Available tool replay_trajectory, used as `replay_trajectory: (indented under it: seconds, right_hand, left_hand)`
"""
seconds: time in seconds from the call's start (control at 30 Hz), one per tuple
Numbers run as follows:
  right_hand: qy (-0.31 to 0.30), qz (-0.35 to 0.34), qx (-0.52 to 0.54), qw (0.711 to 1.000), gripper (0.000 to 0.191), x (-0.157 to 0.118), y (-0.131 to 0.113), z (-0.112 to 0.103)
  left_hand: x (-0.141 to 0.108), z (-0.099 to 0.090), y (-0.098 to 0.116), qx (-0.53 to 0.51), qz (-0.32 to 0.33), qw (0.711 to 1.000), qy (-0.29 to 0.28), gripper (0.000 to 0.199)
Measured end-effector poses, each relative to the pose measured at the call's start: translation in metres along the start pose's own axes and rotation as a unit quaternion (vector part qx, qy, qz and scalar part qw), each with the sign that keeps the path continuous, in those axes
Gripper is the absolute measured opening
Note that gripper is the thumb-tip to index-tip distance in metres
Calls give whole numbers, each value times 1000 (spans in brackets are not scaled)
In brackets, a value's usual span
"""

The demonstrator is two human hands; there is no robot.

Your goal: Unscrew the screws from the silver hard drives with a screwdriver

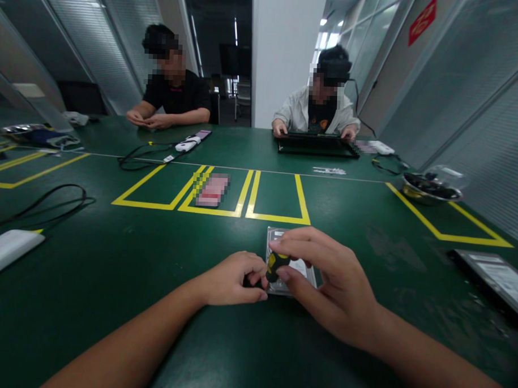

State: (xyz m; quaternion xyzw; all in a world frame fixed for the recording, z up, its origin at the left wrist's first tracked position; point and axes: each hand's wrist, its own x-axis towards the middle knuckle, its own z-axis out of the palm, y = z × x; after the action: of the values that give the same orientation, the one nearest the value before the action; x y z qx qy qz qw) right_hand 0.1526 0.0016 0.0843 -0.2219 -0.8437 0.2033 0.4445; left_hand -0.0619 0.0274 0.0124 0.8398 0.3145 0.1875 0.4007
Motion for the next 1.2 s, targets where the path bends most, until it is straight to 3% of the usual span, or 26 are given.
replay_trajectory:
  seconds: [0.43,1.2]
  right_hand:
    - [12,8,2,1000,32,1,-2,-1]
    - [-18,-15,12,1000,40,1,-2,-3]
  left_hand:
    - [0,0,-1,-3,-3,1000,-9,18]
    - [0,-1,1,-3,-6,1000,-11,19]
